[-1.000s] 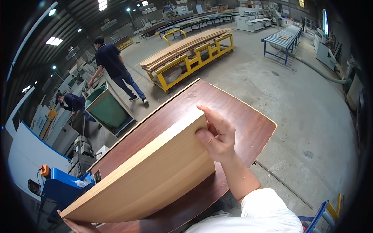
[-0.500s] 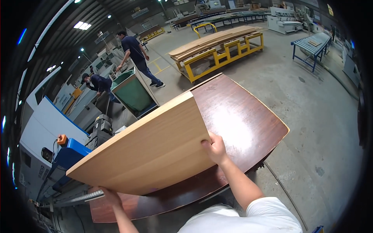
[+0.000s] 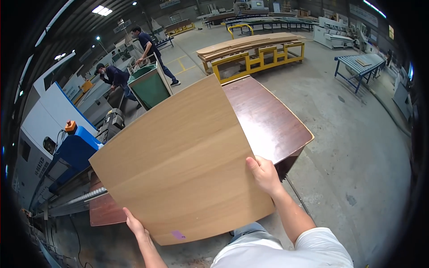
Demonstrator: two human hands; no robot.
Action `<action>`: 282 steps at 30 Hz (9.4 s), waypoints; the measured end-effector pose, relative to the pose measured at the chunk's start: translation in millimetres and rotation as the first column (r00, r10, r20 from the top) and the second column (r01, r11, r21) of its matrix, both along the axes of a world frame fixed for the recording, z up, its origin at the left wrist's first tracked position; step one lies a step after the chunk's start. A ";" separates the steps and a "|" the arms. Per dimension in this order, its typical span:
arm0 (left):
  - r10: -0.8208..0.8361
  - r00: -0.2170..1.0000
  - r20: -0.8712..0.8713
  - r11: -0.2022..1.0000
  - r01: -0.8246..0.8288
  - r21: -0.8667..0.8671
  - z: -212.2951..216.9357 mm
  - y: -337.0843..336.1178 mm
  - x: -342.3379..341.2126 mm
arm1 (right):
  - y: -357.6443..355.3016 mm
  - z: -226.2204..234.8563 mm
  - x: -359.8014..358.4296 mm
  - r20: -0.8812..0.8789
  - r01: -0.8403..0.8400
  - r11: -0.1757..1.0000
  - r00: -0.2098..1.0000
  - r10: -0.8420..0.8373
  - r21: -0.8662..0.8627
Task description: Processing wooden panels through an edge-banding machine and stacking them onto a cart.
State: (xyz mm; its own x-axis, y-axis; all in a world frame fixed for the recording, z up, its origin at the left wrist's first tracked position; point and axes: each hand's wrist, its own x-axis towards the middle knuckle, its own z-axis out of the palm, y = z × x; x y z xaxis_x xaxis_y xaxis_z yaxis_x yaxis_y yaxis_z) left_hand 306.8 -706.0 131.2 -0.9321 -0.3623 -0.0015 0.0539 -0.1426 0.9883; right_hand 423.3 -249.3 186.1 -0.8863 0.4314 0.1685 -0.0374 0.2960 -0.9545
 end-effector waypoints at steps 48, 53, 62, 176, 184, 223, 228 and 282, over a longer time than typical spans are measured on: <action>-0.196 0.903 0.383 0.878 0.336 -0.341 -47.0 241.6 292.6 | 288.9 -135.2 220.7 0.172 -0.042 0.853 0.973 0.153 -0.521; -0.157 0.896 0.416 0.892 0.309 -0.331 -60.8 241.1 311.2 | 294.2 -158.9 203.6 0.204 -0.070 0.807 0.951 0.231 -0.587; -0.320 0.895 0.311 0.909 0.382 -0.164 -38.2 271.1 236.7 | 334.4 -161.9 117.8 0.152 -0.148 0.794 0.945 0.289 -0.590; -0.454 0.771 0.447 0.546 0.637 -0.544 -60.5 2544.6 -1248.1 | 2456.0 -155.7 -1118.3 0.418 0.856 0.487 0.512 -0.750 -0.176; -0.388 0.725 0.569 0.553 0.677 -0.486 -114.3 2641.0 -1394.4 | 2603.9 -182.8 -1287.8 0.537 0.812 0.584 0.487 -0.689 0.014; 0.025 0.777 0.629 0.243 0.605 -0.758 -229.7 2790.2 -1583.8 | 2821.8 -339.2 -1802.5 0.741 0.028 0.946 0.615 -0.271 0.323; -0.144 0.723 0.676 -0.005 0.683 -0.731 -209.6 2782.9 -1597.3 | 2831.6 -337.8 -1803.1 0.741 -0.099 0.898 0.607 -0.287 0.429; -0.341 0.563 0.753 0.431 0.805 -0.407 -213.3 2789.4 -1555.5 | 2820.2 -339.1 -1742.2 0.550 -0.236 0.784 0.820 -0.156 0.574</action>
State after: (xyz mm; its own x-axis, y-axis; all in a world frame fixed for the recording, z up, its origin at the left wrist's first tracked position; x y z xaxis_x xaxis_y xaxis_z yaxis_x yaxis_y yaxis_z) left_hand -1248.7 2083.4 -82.0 -0.8160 0.1602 -0.5554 -0.2685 0.7458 0.6096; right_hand -1318.9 2570.8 -153.0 -0.9166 0.3753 -0.1378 0.3967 0.8115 -0.4290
